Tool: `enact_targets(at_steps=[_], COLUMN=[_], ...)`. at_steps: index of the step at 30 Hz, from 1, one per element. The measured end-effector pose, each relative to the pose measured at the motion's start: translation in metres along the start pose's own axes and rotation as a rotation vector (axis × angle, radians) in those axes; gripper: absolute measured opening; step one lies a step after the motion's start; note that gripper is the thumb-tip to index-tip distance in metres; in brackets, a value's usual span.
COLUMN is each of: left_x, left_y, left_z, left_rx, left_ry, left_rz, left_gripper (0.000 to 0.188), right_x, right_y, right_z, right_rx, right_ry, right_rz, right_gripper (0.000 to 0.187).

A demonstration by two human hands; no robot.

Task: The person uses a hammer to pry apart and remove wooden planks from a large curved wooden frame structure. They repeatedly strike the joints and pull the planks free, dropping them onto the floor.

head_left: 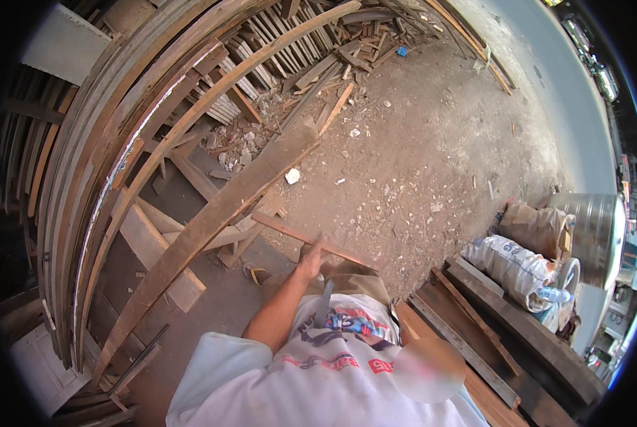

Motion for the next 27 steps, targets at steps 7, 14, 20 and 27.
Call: enact_targets(at_steps=[7, 14, 20, 27], left_x=[0.038, 0.067, 0.099, 0.146], left_y=[-0.105, -0.151, -0.164, -0.181], left_z=[0.033, 0.074, 0.097, 0.166], left_rx=[-0.301, -0.397, -0.413, -0.428], left_ry=[-0.089, -0.141, -0.518, -0.649], left_rz=[0.224, 0.196, -0.562, -0.695], left_gripper=[0.043, 0.052, 0.068, 0.063], right_x=[-0.015, -0.021, -0.032, -0.062], right_y=[-0.001, 0.0, -0.01, -0.024], right_z=[-0.001, -0.007, -0.014, -0.016], right_rx=[-0.018, -0.036, -0.045, -0.022], right_ry=[0.023, 0.052, 0.128, 0.198], right_rz=[0.028, 0.091, 0.146, 0.154], right_gripper=[0.04, 0.04, 0.04, 0.04])
Point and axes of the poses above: each hand's wrist, its own z-axis away from the middle knuckle, its own y-axis out of the back of the hand, x = y × z, the point moved 5 cm from there along -z, towards the middle knuckle, and after that the axes turned 1 degree about x, right-handed, at the moved point
